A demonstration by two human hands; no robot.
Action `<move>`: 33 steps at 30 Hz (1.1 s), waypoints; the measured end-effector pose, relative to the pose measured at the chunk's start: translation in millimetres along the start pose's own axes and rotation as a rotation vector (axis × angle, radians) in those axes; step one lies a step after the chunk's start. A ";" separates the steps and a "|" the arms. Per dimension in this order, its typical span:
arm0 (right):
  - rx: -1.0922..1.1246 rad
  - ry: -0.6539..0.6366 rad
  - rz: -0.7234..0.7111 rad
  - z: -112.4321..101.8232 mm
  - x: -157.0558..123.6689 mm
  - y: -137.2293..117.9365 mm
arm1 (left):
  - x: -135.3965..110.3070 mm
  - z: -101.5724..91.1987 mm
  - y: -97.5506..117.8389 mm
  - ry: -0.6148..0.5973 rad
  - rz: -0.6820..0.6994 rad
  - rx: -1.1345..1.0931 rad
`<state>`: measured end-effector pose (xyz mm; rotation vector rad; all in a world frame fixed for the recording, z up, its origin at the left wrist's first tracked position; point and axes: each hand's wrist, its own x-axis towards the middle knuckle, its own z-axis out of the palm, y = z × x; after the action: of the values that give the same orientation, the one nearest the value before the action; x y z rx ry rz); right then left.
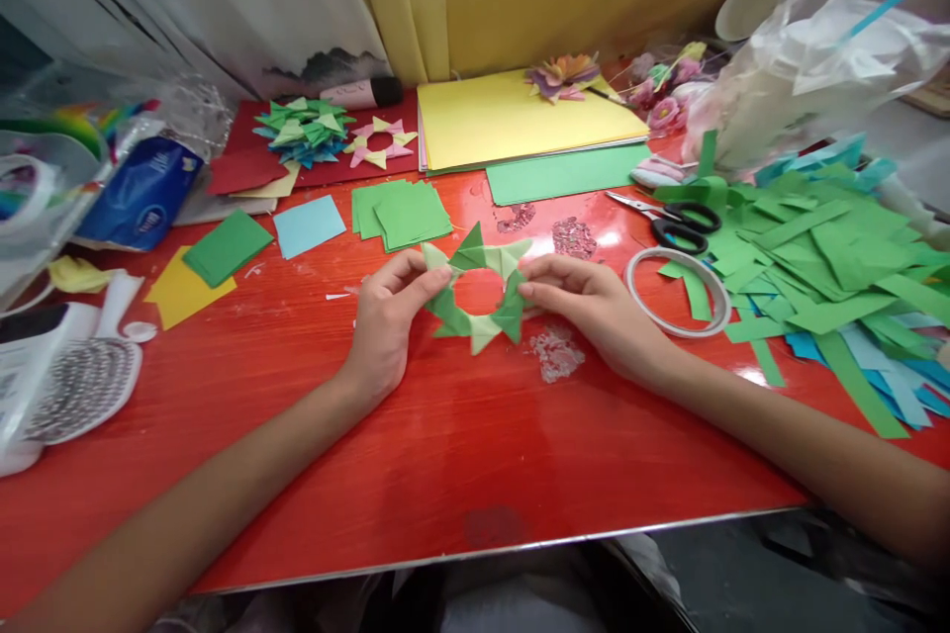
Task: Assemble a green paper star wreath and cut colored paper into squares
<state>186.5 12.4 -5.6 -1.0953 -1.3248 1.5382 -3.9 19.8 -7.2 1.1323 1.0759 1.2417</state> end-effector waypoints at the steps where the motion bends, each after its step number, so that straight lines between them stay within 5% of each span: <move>1: 0.007 0.058 -0.019 -1.3 0.5 -0.1 | -0.5 0.5 0.3 -0.032 0.001 0.013; 5: -0.043 0.136 -0.092 -6.4 2.5 -2.6 | -1.7 2.2 1.7 -0.049 0.014 0.030; 12: -0.283 -0.116 -0.098 -5.0 -2.1 -8.2 | -6.5 2.3 2.6 -0.126 -0.085 0.157; 22: -0.382 -0.209 -0.125 -1.7 -7.9 -8.6 | -10.2 3.2 3.5 -0.221 -0.088 0.240; 30: -0.265 -0.136 -0.058 -3.5 -1.0 -5.6 | -6.3 3.1 -0.4 -0.165 -0.113 0.220; 33: -0.204 0.000 -0.070 -6.8 2.4 -3.5 | -4.4 4.1 -1.6 -0.122 -0.077 0.161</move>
<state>192.4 17.0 -2.9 -1.1607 -1.5292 1.3750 0.2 15.2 -8.3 1.2597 1.1320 1.0270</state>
